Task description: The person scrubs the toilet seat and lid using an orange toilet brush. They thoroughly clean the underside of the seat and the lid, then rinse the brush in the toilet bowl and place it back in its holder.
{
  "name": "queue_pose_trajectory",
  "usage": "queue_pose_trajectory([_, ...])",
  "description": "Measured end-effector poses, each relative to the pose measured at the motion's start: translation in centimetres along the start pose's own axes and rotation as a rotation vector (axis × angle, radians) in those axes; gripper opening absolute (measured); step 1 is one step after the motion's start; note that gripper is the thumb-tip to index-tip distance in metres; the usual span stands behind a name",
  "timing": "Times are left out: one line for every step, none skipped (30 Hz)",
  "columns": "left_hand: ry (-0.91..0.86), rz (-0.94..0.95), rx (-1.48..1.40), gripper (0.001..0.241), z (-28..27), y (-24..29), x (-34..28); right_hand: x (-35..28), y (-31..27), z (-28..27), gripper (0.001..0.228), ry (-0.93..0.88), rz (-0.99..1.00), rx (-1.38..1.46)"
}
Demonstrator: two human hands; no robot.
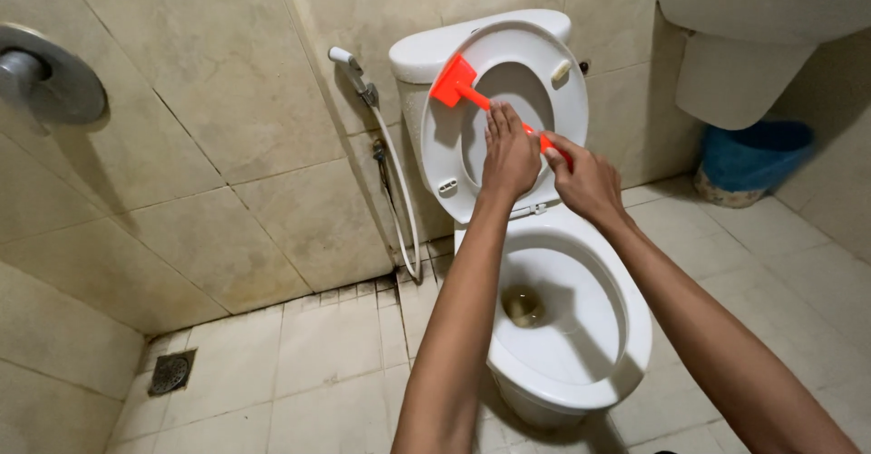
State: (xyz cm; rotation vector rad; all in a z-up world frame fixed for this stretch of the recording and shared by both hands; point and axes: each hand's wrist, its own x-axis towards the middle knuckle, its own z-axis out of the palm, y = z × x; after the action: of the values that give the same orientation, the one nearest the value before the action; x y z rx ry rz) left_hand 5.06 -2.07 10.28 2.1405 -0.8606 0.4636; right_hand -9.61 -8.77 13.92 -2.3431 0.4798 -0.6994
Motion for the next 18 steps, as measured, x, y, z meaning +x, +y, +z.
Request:
queue_pose_trajectory([-0.001, -0.002, -0.003, 0.076, 0.4, 0.1, 0.2, 0.0, 0.1, -0.1, 0.039, -0.002, 0.001, -0.003])
queue_pose_trajectory([-0.010, 0.006, 0.001, 0.076, 0.9, 0.2, 0.4, 0.0, 0.2, -0.1, 0.040, 0.013, 0.012, -0.008])
queue_pose_trajectory([-0.020, 0.018, 0.004, 0.077, 1.4, 0.5, 0.7, 0.0, 0.3, -0.3, 0.040, 0.031, 0.024, -0.013])
queue_pose_trajectory([-0.021, 0.020, 0.000, 0.077, 1.7, 0.8, 1.0, 0.3, 0.8, -0.2, 0.040, 0.034, 0.026, -0.016])
queue_pose_trajectory([-0.027, 0.021, 0.003, 0.078, 1.9, 1.2, 1.3, 0.6, 1.3, -0.1, 0.040, 0.062, 0.018, -0.012])
queue_pose_trajectory([-0.033, 0.023, 0.006, 0.079, 2.1, 1.5, 1.7, 0.9, 1.7, 0.0, 0.039, 0.089, 0.011, -0.007])
queue_pose_trajectory([-0.033, 0.030, 0.002, 0.079, 2.4, 1.9, 2.4, 1.1, 2.1, 0.1, 0.039, 0.097, 0.012, -0.010])
queue_pose_trajectory([-0.040, 0.048, 0.031, 0.079, 2.8, 2.3, 3.1, 1.3, 2.5, 0.3, 0.040, 0.146, 0.012, 0.001])
queue_pose_trajectory([-0.045, 0.061, 0.059, 0.079, 3.0, 2.7, 3.7, 1.5, 2.8, 0.5, 0.040, 0.190, 0.009, 0.010])
queue_pose_trajectory([-0.044, 0.064, 0.054, 0.079, 3.4, 3.0, 4.2, 1.7, 2.9, 0.9, 0.040, 0.194, 0.010, 0.006])
queue_pose_trajectory([-0.081, 0.089, 0.074, 0.078, 3.8, 3.1, 4.7, 1.8, 3.1, 1.3, 0.039, 0.228, 0.026, 0.045])
queue_pose_trajectory([-0.119, 0.115, 0.094, 0.077, 4.1, 3.3, 5.1, 1.9, 3.3, 1.8, 0.038, 0.261, 0.043, 0.085])
queue_pose_trajectory([-0.120, 0.116, 0.091, 0.077, 4.7, 3.1, 5.3, 2.2, 3.8, 2.5, 0.038, 0.263, 0.045, 0.082])
queue_pose_trajectory([-0.110, 0.141, 0.146, 0.076, 5.3, 2.9, 5.5, 2.4, 4.3, 3.2, 0.040, 0.251, 0.045, 0.157])
queue_pose_trajectory([-0.101, 0.161, 0.203, 0.075, 5.8, 2.6, 5.5, 2.6, 4.7, 4.1, 0.044, 0.234, 0.046, 0.235])
queue_pose_trajectory([-0.104, 0.159, 0.203, 0.075, 5.4, 2.5, 5.1, 2.2, 4.0, 4.0, 0.044, 0.232, 0.049, 0.235])
queue_pose_trajectory([-0.082, 0.154, 0.254, 0.073, 5.0, 2.4, 4.6, 1.8, 3.4, 3.9, 0.045, 0.218, -0.015, 0.314])
queue_pose_trajectory([-0.060, 0.149, 0.306, 0.071, 4.6, 2.4, 4.1, 1.3, 2.8, 3.9, 0.046, 0.203, -0.078, 0.393])
